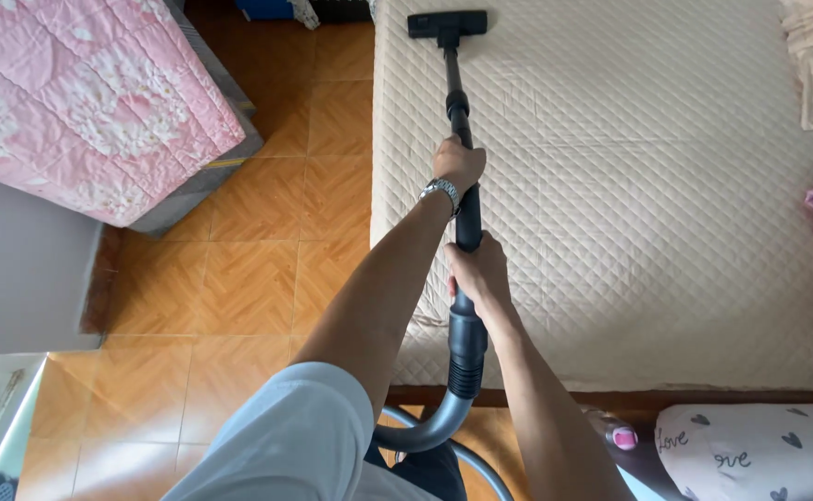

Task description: Vacuuming the surface of a bed using a vacuum cleaner.

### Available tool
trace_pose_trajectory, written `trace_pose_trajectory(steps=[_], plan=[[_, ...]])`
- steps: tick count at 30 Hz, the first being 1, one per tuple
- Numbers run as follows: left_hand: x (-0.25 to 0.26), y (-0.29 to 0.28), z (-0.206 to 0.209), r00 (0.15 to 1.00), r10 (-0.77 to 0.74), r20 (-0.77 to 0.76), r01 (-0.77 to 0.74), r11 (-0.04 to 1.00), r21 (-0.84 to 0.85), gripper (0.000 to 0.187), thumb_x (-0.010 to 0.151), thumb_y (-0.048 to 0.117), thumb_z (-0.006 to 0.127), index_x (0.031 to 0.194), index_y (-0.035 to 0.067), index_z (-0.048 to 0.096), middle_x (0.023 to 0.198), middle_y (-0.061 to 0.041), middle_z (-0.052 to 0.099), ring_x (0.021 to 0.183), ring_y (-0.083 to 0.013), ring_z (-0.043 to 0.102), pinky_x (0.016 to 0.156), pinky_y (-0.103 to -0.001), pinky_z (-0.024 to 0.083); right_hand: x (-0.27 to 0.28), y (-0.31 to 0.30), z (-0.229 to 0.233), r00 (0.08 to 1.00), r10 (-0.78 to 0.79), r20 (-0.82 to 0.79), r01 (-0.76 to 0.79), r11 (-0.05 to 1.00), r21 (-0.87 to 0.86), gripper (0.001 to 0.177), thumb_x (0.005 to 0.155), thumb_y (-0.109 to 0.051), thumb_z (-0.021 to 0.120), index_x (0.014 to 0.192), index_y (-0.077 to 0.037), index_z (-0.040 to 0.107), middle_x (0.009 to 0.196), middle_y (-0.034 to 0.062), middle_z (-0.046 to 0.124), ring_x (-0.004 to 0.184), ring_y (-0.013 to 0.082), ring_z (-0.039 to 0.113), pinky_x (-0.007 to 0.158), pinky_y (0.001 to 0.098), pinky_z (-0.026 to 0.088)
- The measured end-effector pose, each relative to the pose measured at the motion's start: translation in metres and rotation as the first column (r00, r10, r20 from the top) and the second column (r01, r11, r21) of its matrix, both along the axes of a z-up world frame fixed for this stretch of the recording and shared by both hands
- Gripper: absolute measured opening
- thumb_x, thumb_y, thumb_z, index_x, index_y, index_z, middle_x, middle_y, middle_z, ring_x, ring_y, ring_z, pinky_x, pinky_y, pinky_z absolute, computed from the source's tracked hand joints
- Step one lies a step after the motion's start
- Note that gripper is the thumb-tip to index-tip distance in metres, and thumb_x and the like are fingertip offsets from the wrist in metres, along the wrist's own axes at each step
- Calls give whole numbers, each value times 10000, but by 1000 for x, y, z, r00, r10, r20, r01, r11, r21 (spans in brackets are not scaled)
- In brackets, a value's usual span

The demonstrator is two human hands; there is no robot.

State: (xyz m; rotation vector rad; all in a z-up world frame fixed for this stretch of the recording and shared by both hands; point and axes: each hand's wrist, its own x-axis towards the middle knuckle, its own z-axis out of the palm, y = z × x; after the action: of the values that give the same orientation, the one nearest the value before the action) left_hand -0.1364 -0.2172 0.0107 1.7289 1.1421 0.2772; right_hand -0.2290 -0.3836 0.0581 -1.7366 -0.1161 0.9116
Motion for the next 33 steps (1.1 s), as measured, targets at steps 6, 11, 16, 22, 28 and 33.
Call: trace_pose_trajectory(steps=[6, 11, 16, 22, 28, 33], plan=[[-10, 7, 4, 1000, 2, -13, -4, 990, -143, 476, 825, 192, 595, 1261, 2, 581, 1040, -200, 731, 807, -295, 783, 672, -396, 646, -7, 10, 7, 1000, 4, 11, -4, 1000, -26, 185, 834, -91, 638, 918, 10, 507, 541, 108, 564, 370, 202, 547, 335, 367, 444], [1, 41, -2, 999, -19, 37, 22, 997, -72, 445, 834, 203, 626, 1221, -17, 640, 998, -212, 769, 814, -269, 764, 694, -374, 624, 2, 41, 4, 998, 18, 52, -18, 1000, -15, 180, 835, -93, 641, 921, -2, 511, 550, 86, 568, 377, 182, 546, 355, 346, 455], [12, 76, 7, 1000, 15, 23, -10, 981, -192, 476, 817, 204, 603, 1247, 1, 596, 1056, -219, 739, 893, -317, 760, 760, -416, 629, 16, 80, 5, 998, 23, 52, -22, 999, -30, 155, 834, -87, 643, 898, -7, 527, 546, 77, 566, 379, 176, 537, 360, 338, 446], [38, 133, -7, 999, -29, 35, 33, 992, -120, 497, 811, 197, 614, 1259, -17, 605, 1176, -239, 692, 1027, -323, 736, 860, -401, 611, 34, 139, 4, 1000, 2, 19, -2, 1000, 9, 171, 857, -89, 655, 852, -6, 506, 547, 69, 547, 381, 171, 526, 352, 335, 437], [37, 157, 1, 999, -21, 38, 27, 988, -151, 490, 820, 183, 613, 1267, -17, 605, 1188, -241, 698, 1039, -332, 737, 873, -406, 607, 34, 165, -4, 999, 17, 41, -18, 1000, 4, 142, 834, -36, 645, 842, -2, 508, 557, 69, 554, 392, 173, 540, 356, 331, 443], [38, 158, -4, 1000, -9, 19, 12, 982, -186, 512, 821, 187, 613, 1300, 11, 579, 1178, -231, 699, 1025, -320, 752, 864, -402, 610, 33, 165, -6, 998, 15, 56, -17, 999, 38, 146, 830, -36, 642, 851, -8, 501, 560, 63, 549, 394, 171, 538, 357, 327, 441]])
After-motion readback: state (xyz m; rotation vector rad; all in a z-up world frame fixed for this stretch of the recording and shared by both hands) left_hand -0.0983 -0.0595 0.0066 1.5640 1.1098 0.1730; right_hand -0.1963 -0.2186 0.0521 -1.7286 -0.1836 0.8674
